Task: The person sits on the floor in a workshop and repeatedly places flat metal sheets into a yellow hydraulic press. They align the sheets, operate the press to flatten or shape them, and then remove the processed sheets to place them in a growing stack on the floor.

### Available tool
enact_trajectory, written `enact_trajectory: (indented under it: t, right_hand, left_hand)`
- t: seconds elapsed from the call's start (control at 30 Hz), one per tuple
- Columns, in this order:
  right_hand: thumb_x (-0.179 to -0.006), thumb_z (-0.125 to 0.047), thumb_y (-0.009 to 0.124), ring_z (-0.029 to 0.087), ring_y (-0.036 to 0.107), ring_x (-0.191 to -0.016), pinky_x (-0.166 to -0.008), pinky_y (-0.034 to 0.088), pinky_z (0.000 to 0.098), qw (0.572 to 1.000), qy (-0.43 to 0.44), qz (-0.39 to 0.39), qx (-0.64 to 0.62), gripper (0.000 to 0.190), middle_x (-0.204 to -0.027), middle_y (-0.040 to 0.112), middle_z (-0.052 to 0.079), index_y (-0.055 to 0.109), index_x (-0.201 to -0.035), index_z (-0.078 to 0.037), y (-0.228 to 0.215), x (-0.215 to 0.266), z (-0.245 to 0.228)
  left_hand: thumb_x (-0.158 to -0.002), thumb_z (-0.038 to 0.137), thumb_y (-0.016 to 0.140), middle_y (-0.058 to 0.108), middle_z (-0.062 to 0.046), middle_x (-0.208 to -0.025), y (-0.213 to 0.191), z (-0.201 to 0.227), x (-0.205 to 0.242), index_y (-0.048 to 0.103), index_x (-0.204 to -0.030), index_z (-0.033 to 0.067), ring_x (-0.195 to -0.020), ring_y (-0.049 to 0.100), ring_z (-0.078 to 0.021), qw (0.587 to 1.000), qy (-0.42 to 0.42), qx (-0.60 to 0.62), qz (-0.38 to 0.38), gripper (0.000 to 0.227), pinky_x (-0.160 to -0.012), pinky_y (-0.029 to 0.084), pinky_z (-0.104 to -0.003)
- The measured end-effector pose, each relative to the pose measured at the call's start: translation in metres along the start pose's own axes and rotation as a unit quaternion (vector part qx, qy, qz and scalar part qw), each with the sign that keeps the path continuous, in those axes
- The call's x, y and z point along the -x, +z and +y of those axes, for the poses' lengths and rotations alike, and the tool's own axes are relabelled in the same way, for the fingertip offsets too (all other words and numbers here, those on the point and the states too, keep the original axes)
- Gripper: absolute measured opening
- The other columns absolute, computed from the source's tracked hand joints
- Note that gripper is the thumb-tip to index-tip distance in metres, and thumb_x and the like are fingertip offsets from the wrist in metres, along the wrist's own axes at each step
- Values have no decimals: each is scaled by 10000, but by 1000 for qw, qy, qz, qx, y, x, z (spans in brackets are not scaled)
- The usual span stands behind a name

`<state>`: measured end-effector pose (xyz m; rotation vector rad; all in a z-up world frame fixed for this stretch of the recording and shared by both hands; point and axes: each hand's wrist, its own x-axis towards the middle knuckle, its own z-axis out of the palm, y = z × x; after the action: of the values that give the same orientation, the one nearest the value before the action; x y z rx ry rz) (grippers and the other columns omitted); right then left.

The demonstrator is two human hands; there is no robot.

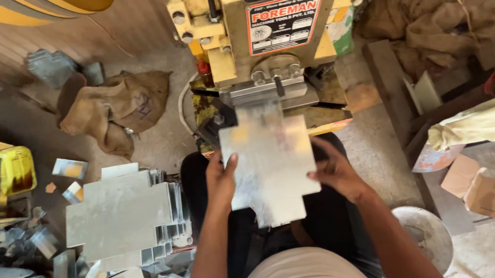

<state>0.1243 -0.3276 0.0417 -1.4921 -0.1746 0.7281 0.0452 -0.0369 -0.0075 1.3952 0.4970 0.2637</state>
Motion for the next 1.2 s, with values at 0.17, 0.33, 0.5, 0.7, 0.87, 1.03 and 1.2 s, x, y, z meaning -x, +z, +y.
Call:
enact_trajectory:
  t: [0.17,0.33,0.5,0.7,0.87,1.03,1.2]
  right_hand:
    - [-939,-82,691,48,524,-668,-613,464,204,981,-47,163,-90,619,-829,629,-27,502,-1529,-70,-27,-19,12]
    - [-988,-67,663,50,561,-737,-640,473,218,967,-54,211,-136,498,-900,623,-24,590,-1477,-11,-29,-36,27]
    - [-980,-49,609,148,705,-920,-830,629,315,949,-90,188,-235,467,-1040,689,64,532,-1436,15,-21,-47,28]
    - [-998,-67,556,188,721,-995,-862,610,371,951,-80,186,-232,416,-1171,720,107,550,-1397,52,-19,-65,17]
    - [-1079,-144,547,204,671,-1002,-860,571,394,952,-81,174,-238,429,-1173,676,124,577,-1465,42,-29,-65,29]
    - [-1039,-209,528,223,688,-1076,-932,567,412,948,-71,183,-251,463,-1230,703,139,547,-1423,48,-25,-64,20]
    - [-1041,-299,525,249,686,-1057,-945,547,423,952,-70,176,-241,522,-1201,703,192,548,-1432,45,-24,-60,15]
  left_hand:
    - [-1019,242,623,670,14,-918,35,-8,-17,577,-1300,66,-778,612,-72,991,-107,29,-75,335,-638,497,-257]
    - [-1026,215,582,620,-26,-658,30,-18,4,550,-1198,22,-461,513,-111,982,-118,-37,-145,261,-443,389,-276]
    - [-1058,184,553,521,-17,-561,33,-19,1,567,-1234,33,-433,440,-93,991,-62,24,-118,232,-430,369,-258]
    - [-1049,287,530,556,-10,-602,35,9,-11,594,-1320,75,-476,515,-100,984,-121,90,-96,350,-438,375,-254]
    - [-1089,430,430,613,-40,-657,33,15,-9,586,-1292,12,-502,552,-117,979,-156,100,-81,491,-477,414,-255]
    - [-1076,492,364,636,-50,-678,31,18,-9,543,-1399,7,-516,578,-117,979,-121,119,-115,610,-472,423,-256]
    - [-1061,541,312,669,-58,-717,26,5,-12,433,-1485,60,-527,584,-127,973,-147,136,-111,653,-470,409,-253]
